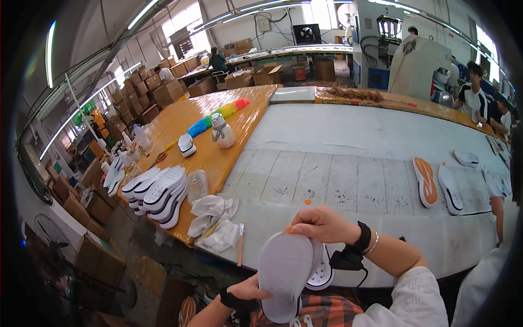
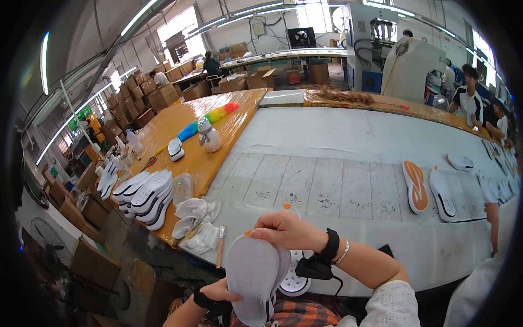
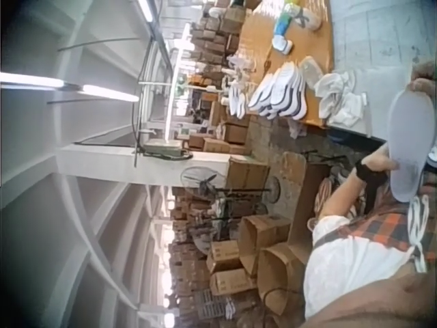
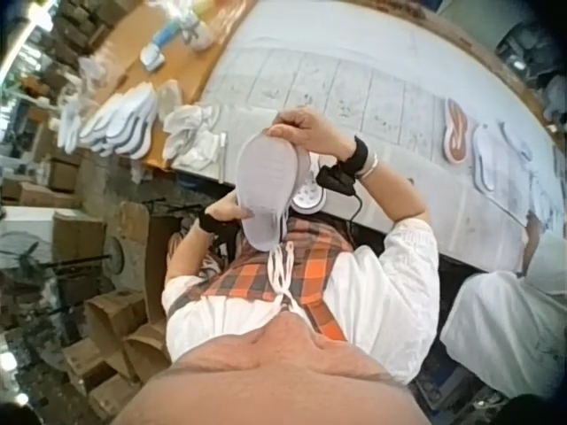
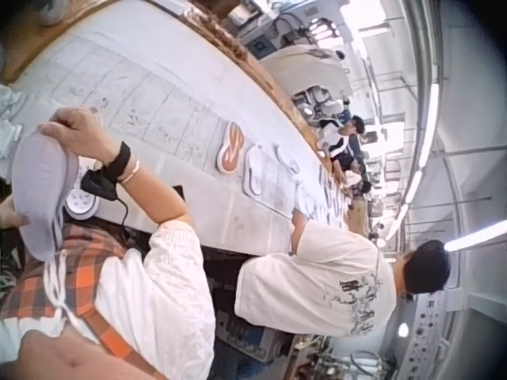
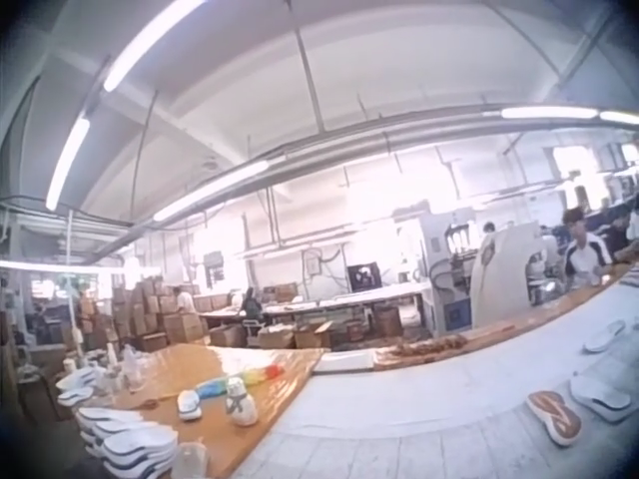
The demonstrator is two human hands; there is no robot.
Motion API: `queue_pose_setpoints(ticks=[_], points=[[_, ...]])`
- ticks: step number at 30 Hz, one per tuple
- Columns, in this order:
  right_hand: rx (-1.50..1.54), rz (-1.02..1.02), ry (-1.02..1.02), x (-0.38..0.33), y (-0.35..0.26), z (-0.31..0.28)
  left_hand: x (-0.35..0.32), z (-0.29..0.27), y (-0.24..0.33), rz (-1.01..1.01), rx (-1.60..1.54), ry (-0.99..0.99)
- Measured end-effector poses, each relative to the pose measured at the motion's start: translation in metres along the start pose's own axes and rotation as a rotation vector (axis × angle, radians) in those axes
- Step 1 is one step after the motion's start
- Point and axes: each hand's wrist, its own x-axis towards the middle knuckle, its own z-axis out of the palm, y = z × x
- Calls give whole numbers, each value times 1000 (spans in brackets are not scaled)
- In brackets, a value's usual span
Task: The person picks up shoe soles from a conveyor table, stacks and aligns them by hand, and places them into a box.
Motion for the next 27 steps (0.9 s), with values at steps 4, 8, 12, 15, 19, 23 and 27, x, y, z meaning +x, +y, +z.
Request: queue_pose_setpoints(ticks=[4, 8, 12, 15, 19, 23, 27], points=[[376, 227, -88, -2, 4, -1, 1, 3, -5, 53, -122, -44], [518, 262, -36, -3, 11, 6, 1, 3, -9, 49, -106, -33], [253, 35, 59, 2, 0, 5, 3, -2, -17, 74, -133, -34], [377, 115, -24, 0, 2, 2, 4, -4, -19, 94, -143, -41], [598, 163, -104, -8, 6, 5, 4, 0, -24, 112, -122, -62], [615, 150, -93, -14, 1, 8, 3, 9, -16, 149, -103, -26], [799, 250, 189, -19, 31, 15, -2, 0, -13, 212, -45, 97]])
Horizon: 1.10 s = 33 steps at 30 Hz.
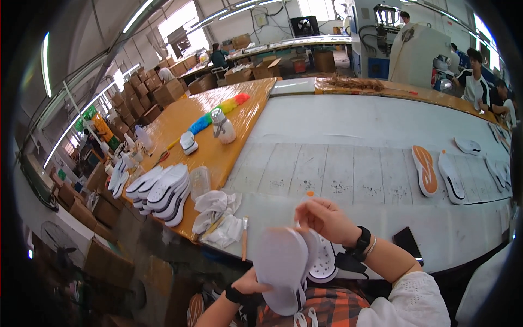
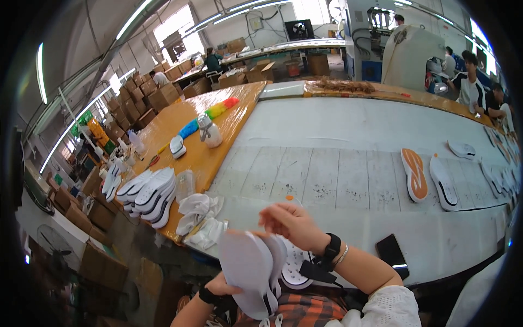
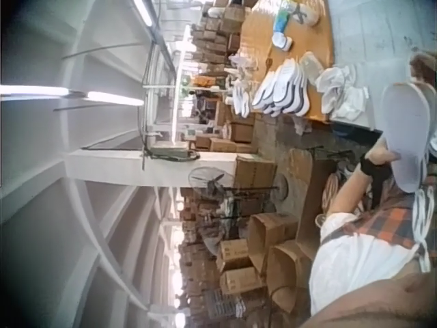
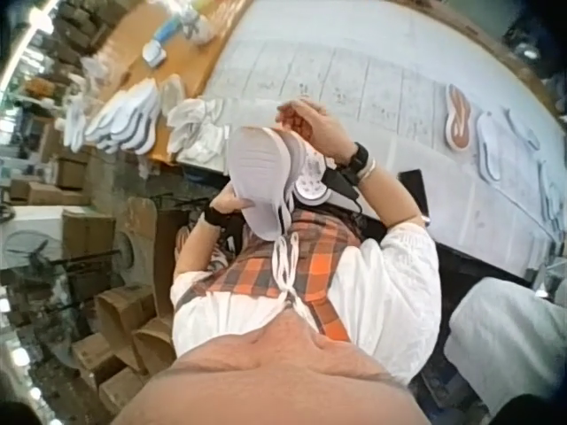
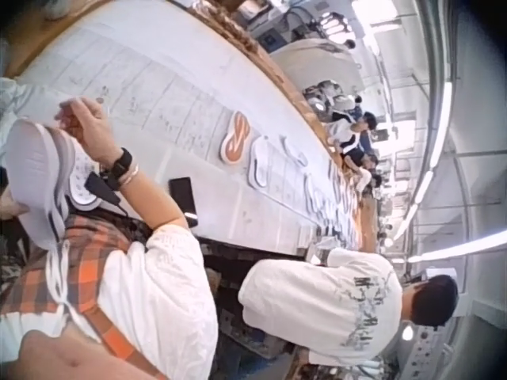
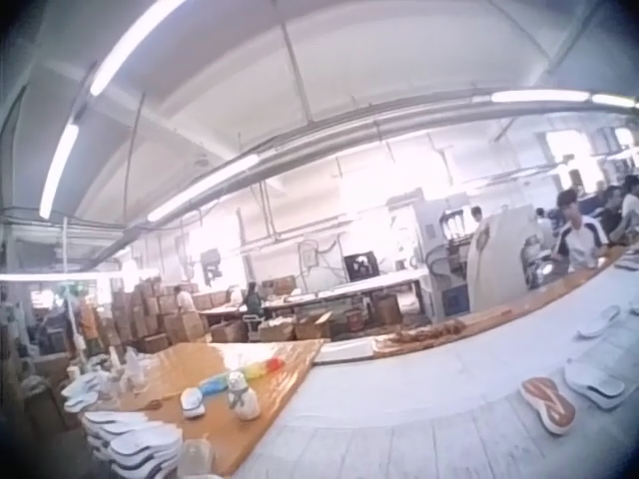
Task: The person picks up shoe soles from a conveyor table, stacks and aligns them by hand, and places them into a box.
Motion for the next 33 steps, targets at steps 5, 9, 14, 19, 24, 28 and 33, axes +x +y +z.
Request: queue_pose_setpoints(ticks=[5, 9, 14, 19, 24, 28, 33], points=[[-184, 12, -161, -34, 69, -28, 26, 10, 24, 195, -371, 335], [418, 149, -74, -46, 75, -33, 47, 30, 49, 288, -482, 243], [699, 249, 41, -51, 65, -30, 69, 43, 32, 418, -486, 214], [657, 245, 94, -58, 57, -32, 68, 43, 20, 421, -319, 209], [-129, -107, 223, -54, 34, -18, 54, 34, 23, 278, -470, 267], [-1353, -544, 61, -51, 19, 20, 60, 27, 23, 233, -804, 72], [-1252, -642, -156, -58, 55, 37, 67, 4, -27, 220, -596, 339]])
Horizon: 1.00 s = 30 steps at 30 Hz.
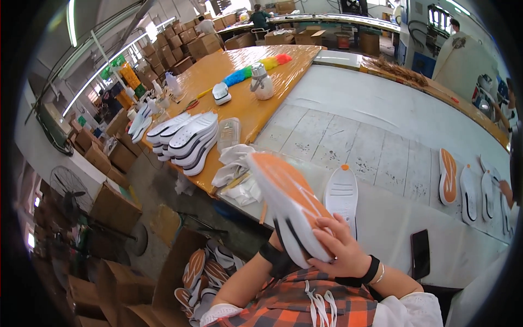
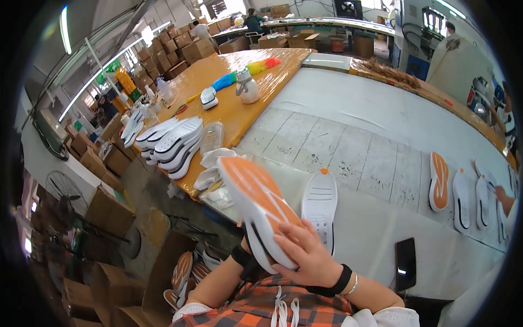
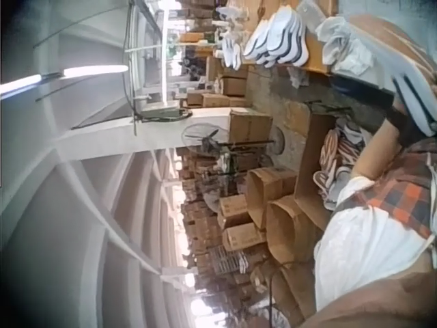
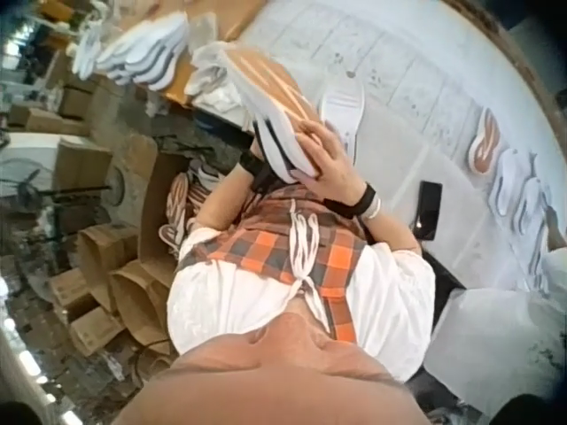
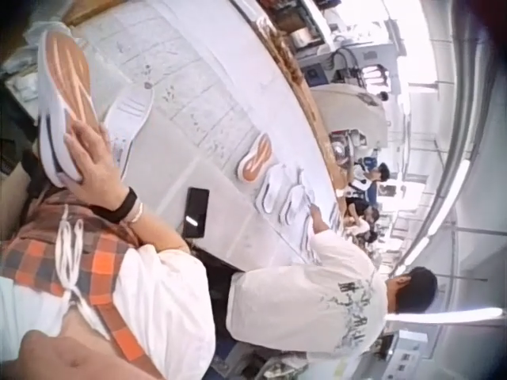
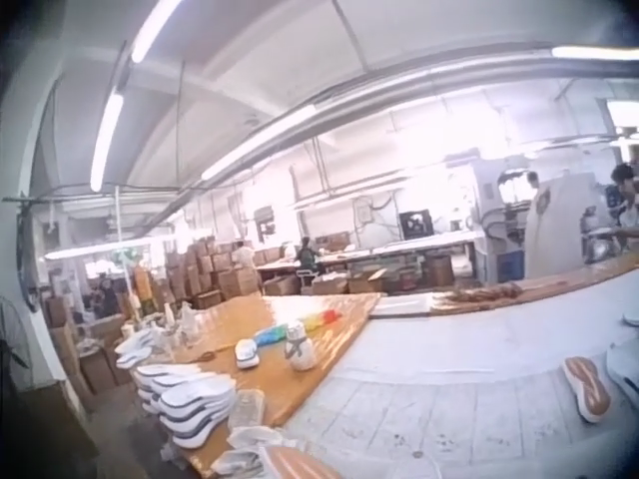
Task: The person picks up shoe soles from a conveyor table, stacks and aligns them by hand, and places them into a box.
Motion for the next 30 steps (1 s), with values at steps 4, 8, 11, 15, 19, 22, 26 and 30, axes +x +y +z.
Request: queue_pose_setpoints(ticks=[4, 8, 11, 15, 19, 22, 26, 30], points=[[122, 229, -12, 1, -1, 0, -7, -16, -8, -114, -257, -14], [1303, 642, 150, -31, 33, 2, -9, -30, -12, -75, -632, -504], [1537, 707, 285, -39, 31, -4, -18, 3, 10, -151, -555, -368], [529, 301, -111, -9, -3, -22, -22, 7, 15, -197, -379, -175], [561, 152, -280, -6, 1, -17, -17, 7, 8, -272, -239, -115], [809, 395, -94, -9, 18, -3, -13, 4, 8, -323, -138, -100], [1055, 580, -16, -6, 31, -6, -32, -10, 18, -290, -26, -11], [990, 663, 166, -31, 51, -1, -48, 41, 22, 160, 443, -260]])
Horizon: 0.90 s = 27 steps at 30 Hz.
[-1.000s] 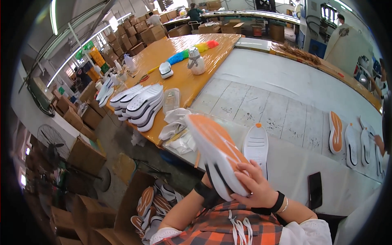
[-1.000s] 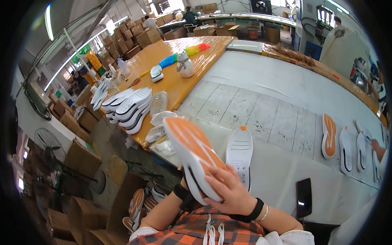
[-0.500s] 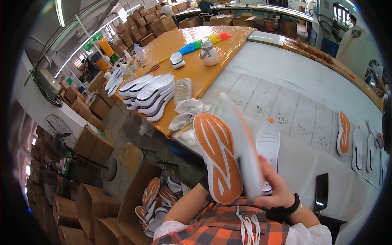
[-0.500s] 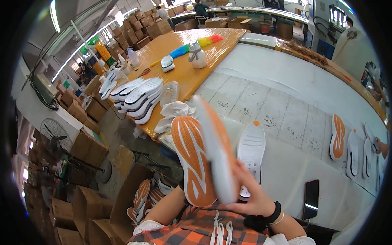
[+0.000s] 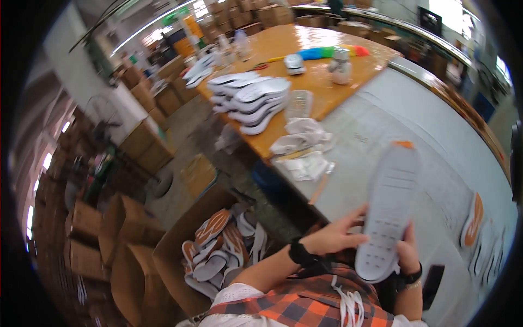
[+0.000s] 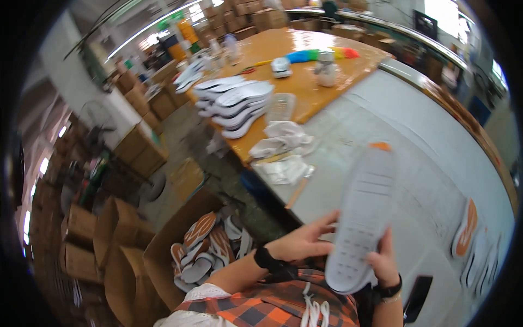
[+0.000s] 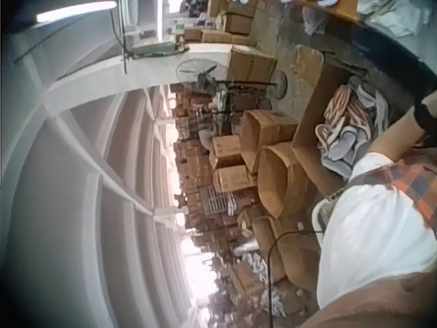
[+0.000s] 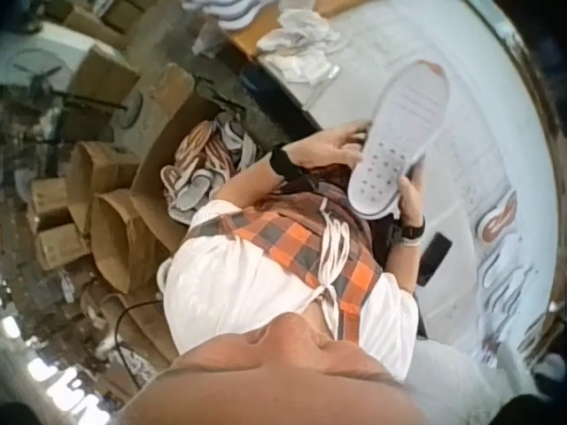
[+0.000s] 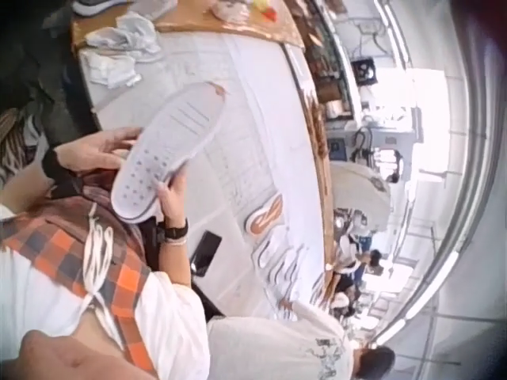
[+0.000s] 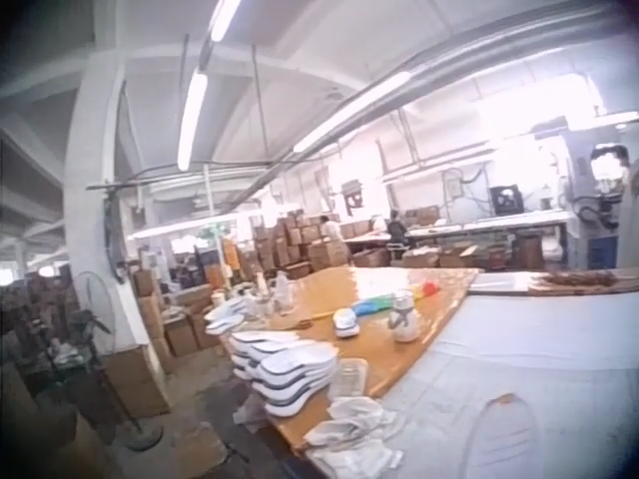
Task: The person picks up shoe soles from a conveyor table, stacks and aligns them by hand, and places them into a box.
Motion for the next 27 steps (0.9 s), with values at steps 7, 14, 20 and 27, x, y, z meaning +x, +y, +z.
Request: queue_pose_setpoints(ticks=[7, 14, 20, 27], points=[[455, 10, 190, -7, -9, 17, -17, -29, -61, -99, -304, 332], [-245, -285, -1064, 23, -45, 116, 9, -26, -95, -216, 327, 216], [-282, -53, -50, 18, -29, -44, 33, -30, -87, -330, 427, 52], [-580, 2, 987, -30, -66, -293, 55, -36, -109, -127, 708, -41]])
